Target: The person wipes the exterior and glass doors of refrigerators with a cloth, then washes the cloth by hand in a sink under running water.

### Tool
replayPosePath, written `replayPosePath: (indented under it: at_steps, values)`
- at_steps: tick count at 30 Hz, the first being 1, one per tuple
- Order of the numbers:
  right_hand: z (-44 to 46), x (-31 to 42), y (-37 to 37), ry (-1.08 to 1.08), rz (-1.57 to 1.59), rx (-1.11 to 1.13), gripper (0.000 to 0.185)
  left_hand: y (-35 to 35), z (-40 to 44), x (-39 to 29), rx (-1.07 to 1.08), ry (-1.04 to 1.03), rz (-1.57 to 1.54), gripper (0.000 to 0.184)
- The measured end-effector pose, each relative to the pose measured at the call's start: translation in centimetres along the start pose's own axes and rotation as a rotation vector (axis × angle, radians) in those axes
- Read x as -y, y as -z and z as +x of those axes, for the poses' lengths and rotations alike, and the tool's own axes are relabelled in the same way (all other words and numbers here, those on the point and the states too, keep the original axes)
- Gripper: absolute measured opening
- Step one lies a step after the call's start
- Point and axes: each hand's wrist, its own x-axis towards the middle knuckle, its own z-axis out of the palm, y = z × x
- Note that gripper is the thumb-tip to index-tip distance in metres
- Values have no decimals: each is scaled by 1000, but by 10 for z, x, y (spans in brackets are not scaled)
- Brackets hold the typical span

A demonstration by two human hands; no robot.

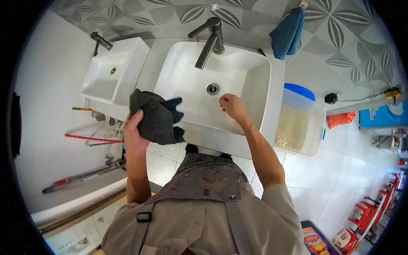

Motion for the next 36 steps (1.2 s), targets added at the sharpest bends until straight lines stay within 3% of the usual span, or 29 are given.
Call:
replayPosePath:
  at_steps: [5, 10, 11, 13, 20, 28, 36]
  values:
    - [64, -18, -37, -82, -148, -117, 26, 15, 53, -20, 95, 26, -68, 35]
    - [74, 25, -42, -405, -354, -189, 38, 43, 94, -37, 136, 111, 1, 33]
    - [78, 24, -47, -415, -358, -199, 38, 47, 104, -37, 144, 122, -5, 33]
    - [81, 13, -59, -289, -654, -352, 41, 54, 120, -39, 235, 161, -37, 32]
    - [89, -5, -59, -279, -586, -439, 42, 58, 150, -43, 247, 271, -18, 32]
    - [84, 7, -52, -310, -214, -372, 34, 66, 159, -36, 234, 304, -38, 32]
    - [83, 21, -46, -322, -260, -299, 32, 57, 155, -25, 247, 343, -48, 33]
